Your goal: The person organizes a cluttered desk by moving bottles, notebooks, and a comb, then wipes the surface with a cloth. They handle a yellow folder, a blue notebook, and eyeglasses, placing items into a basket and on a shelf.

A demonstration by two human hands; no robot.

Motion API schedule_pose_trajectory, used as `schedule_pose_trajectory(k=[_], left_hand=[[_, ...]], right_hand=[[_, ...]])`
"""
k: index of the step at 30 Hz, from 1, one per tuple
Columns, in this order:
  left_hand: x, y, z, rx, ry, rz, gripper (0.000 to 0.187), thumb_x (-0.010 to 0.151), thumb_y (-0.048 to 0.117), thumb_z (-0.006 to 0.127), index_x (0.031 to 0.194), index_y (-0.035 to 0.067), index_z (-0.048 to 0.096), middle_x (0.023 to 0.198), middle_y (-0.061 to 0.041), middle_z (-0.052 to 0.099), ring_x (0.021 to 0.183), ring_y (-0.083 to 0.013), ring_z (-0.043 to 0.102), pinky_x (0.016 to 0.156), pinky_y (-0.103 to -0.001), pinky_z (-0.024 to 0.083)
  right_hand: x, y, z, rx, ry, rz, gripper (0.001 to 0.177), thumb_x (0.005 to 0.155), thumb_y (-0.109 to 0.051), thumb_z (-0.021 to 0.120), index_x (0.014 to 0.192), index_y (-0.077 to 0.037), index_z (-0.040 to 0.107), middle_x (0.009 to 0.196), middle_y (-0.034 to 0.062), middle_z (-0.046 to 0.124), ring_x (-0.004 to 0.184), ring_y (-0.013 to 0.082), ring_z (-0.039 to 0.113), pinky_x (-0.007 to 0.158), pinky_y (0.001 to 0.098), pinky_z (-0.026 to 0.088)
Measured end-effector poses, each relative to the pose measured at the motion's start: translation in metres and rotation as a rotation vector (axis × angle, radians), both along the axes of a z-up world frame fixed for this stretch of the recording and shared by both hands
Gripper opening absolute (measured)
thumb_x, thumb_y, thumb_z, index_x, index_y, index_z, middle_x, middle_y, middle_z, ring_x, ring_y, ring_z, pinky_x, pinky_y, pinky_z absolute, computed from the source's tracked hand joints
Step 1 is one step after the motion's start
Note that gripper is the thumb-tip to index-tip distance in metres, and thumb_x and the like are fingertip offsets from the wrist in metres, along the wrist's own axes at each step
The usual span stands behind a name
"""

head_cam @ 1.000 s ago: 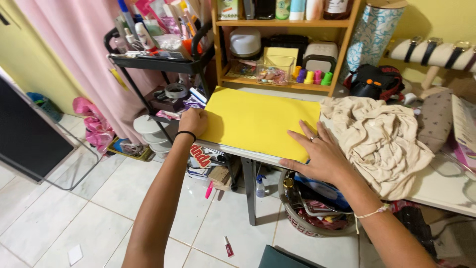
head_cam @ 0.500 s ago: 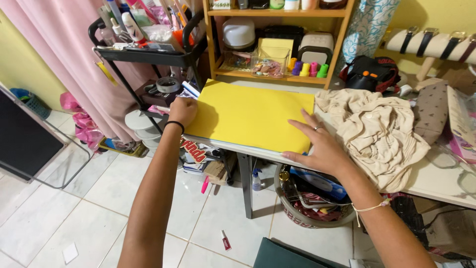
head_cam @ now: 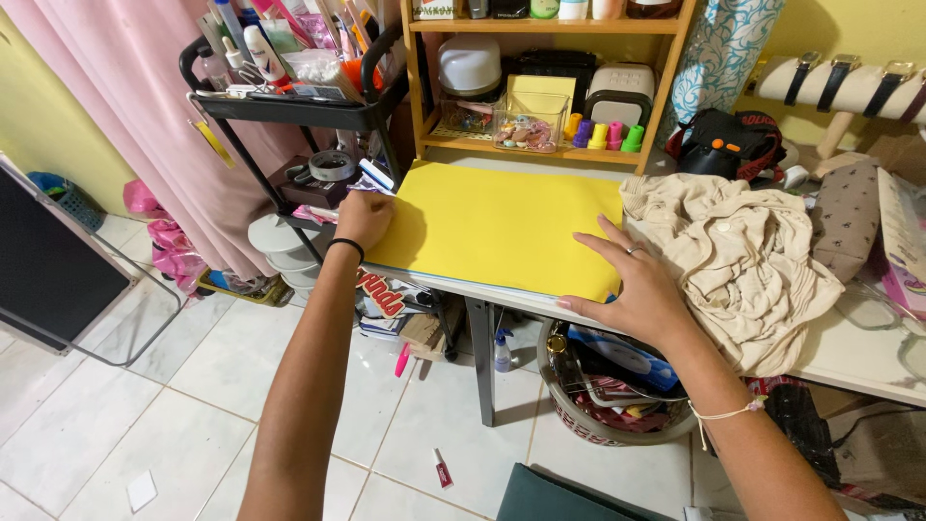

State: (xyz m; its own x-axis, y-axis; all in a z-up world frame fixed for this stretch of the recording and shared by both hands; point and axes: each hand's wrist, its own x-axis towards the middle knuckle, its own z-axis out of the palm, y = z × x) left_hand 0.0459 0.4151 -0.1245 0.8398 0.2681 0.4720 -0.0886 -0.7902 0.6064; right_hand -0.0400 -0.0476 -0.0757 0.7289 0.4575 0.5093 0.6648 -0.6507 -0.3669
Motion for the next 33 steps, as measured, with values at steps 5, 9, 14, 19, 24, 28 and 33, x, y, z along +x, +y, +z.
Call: schedule_pose_trajectory(k=[5, 9, 14, 19, 24, 28, 33], left_hand=[[0.004, -0.001, -0.003, -0.059, 0.016, -0.015, 0.027, 0.083, 0.016, 0.072, 0.107, 0.009, 0.079, 0.093, -0.016, 0.077, 0.084, -0.0234, 0.077, 0.078, -0.032, 0.058], [0.013, 0.002, -0.007, -0.211, 0.054, -0.067, 0.027, 0.084, 0.013, 0.073, 0.108, 0.003, 0.078, 0.092, -0.012, 0.079, 0.08, -0.0168, 0.074, 0.074, -0.03, 0.057], [0.019, 0.005, -0.004, -0.415, 0.152, -0.111, 0.031, 0.084, 0.011, 0.075, 0.112, -0.001, 0.076, 0.093, -0.01, 0.077, 0.078, -0.0141, 0.07, 0.07, -0.029, 0.055], [0.009, 0.003, 0.005, -0.422, 0.103, -0.129, 0.029, 0.084, 0.008, 0.072, 0.111, -0.002, 0.075, 0.095, -0.01, 0.078, 0.08, -0.0141, 0.073, 0.073, -0.028, 0.058], [-0.013, -0.004, 0.012, -0.193, 0.145, -0.057, 0.028, 0.084, 0.009, 0.071, 0.111, 0.005, 0.078, 0.091, -0.014, 0.078, 0.078, -0.0203, 0.074, 0.072, -0.033, 0.058], [-0.031, -0.016, 0.007, 0.015, 0.023, -0.018, 0.025, 0.084, 0.01, 0.069, 0.107, 0.007, 0.079, 0.09, -0.02, 0.075, 0.081, -0.0292, 0.076, 0.076, -0.036, 0.058], [-0.057, -0.037, 0.005, 0.012, -0.062, 0.088, 0.022, 0.089, 0.012, 0.066, 0.107, 0.009, 0.079, 0.091, -0.023, 0.073, 0.085, -0.0356, 0.075, 0.079, -0.039, 0.058]], right_hand=[[-0.005, -0.002, 0.001, 0.066, 0.002, 0.013, 0.085, 0.065, -0.053, 0.089, 0.136, -0.015, 0.064, 0.152, 0.0235, 0.05, 0.132, 0.0438, 0.054, 0.108, 0.0481, 0.045], [-0.007, -0.001, 0.004, 0.086, -0.016, 0.022, 0.084, 0.065, -0.052, 0.089, 0.135, -0.013, 0.065, 0.151, 0.0252, 0.051, 0.13, 0.0441, 0.056, 0.106, 0.0476, 0.047], [-0.009, -0.001, 0.005, 0.081, 0.016, 0.002, 0.084, 0.064, -0.052, 0.088, 0.135, -0.014, 0.065, 0.151, 0.0244, 0.052, 0.125, 0.0433, 0.06, 0.103, 0.0463, 0.049], [-0.006, -0.002, 0.002, 0.077, -0.032, 0.003, 0.077, 0.065, -0.053, 0.088, 0.13, -0.015, 0.069, 0.148, 0.0228, 0.054, 0.129, 0.0438, 0.057, 0.106, 0.0474, 0.046], [-0.003, 0.0, -0.003, -0.072, -0.004, -0.092, 0.06, 0.066, -0.059, 0.085, 0.114, -0.023, 0.08, 0.142, 0.0088, 0.063, 0.135, 0.0454, 0.05, 0.116, 0.0507, 0.038], [0.001, -0.005, -0.004, -0.149, 0.023, -0.08, 0.059, 0.067, -0.061, 0.083, 0.115, -0.026, 0.08, 0.138, -0.0024, 0.066, 0.139, 0.0474, 0.043, 0.113, 0.0602, 0.029], [0.005, -0.018, -0.006, -0.16, 0.007, -0.009, 0.057, 0.07, -0.062, 0.079, 0.115, -0.027, 0.08, 0.136, -0.0044, 0.066, 0.143, 0.0436, 0.041, 0.117, 0.0552, 0.031]])
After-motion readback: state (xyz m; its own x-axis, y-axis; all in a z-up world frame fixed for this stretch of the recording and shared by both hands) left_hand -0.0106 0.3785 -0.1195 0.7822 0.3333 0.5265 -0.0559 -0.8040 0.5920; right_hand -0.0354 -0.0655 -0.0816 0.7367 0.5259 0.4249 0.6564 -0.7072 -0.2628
